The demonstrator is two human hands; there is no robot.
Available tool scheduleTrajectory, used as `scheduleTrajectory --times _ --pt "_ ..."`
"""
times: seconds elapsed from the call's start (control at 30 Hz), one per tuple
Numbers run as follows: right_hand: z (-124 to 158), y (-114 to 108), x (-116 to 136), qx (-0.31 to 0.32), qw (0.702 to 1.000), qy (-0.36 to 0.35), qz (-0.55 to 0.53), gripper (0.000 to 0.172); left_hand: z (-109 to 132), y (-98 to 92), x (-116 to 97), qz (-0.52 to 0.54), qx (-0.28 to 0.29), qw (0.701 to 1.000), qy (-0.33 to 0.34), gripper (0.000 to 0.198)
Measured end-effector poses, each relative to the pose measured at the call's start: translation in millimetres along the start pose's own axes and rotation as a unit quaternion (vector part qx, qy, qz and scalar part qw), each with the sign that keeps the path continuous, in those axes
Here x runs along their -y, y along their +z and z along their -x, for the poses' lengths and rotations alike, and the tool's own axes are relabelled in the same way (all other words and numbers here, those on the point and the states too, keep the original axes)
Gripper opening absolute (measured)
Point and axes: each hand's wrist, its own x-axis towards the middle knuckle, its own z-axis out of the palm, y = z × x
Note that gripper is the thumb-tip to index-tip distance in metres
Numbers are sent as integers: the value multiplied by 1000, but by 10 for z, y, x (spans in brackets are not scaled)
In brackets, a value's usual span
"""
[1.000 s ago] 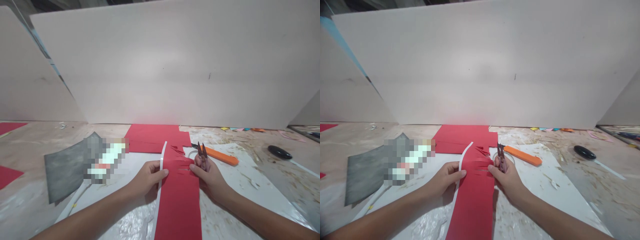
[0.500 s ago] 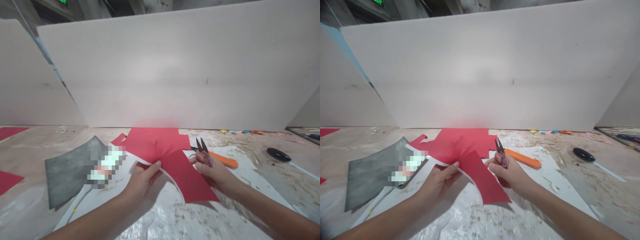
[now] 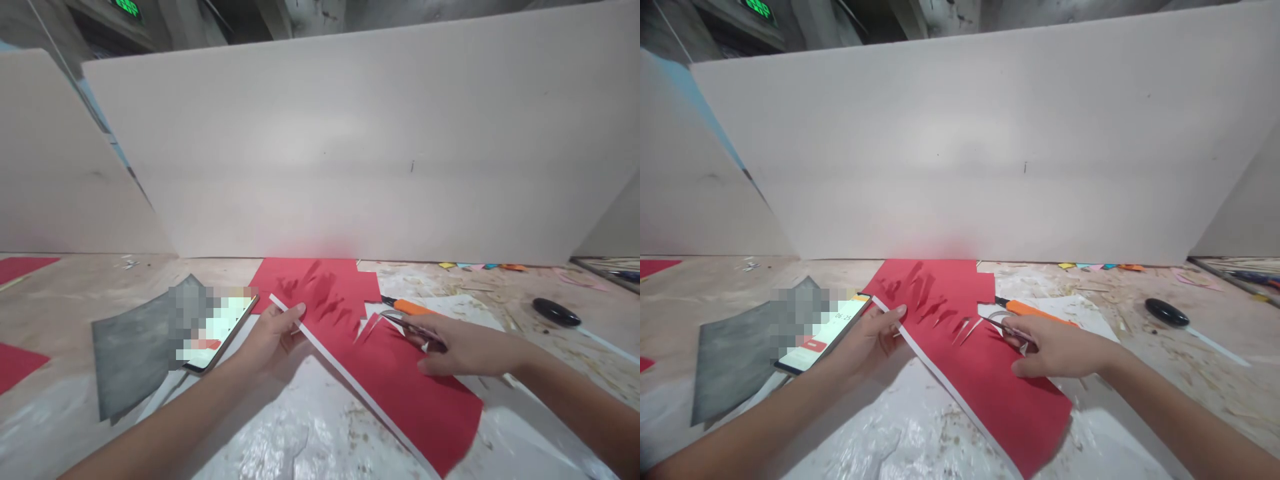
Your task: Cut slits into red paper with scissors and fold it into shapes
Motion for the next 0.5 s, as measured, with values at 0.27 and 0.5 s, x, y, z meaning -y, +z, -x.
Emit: scheduleTrajectory --times 0.27,0.5 --pt "-115 52 -281 -56 985 46 154 19 -7 -1 21 -55 6 998 -1 21" --pt "-92 154 -35 -233 955 -23 181 29 36 30 67 -111 -12 993 39 30"
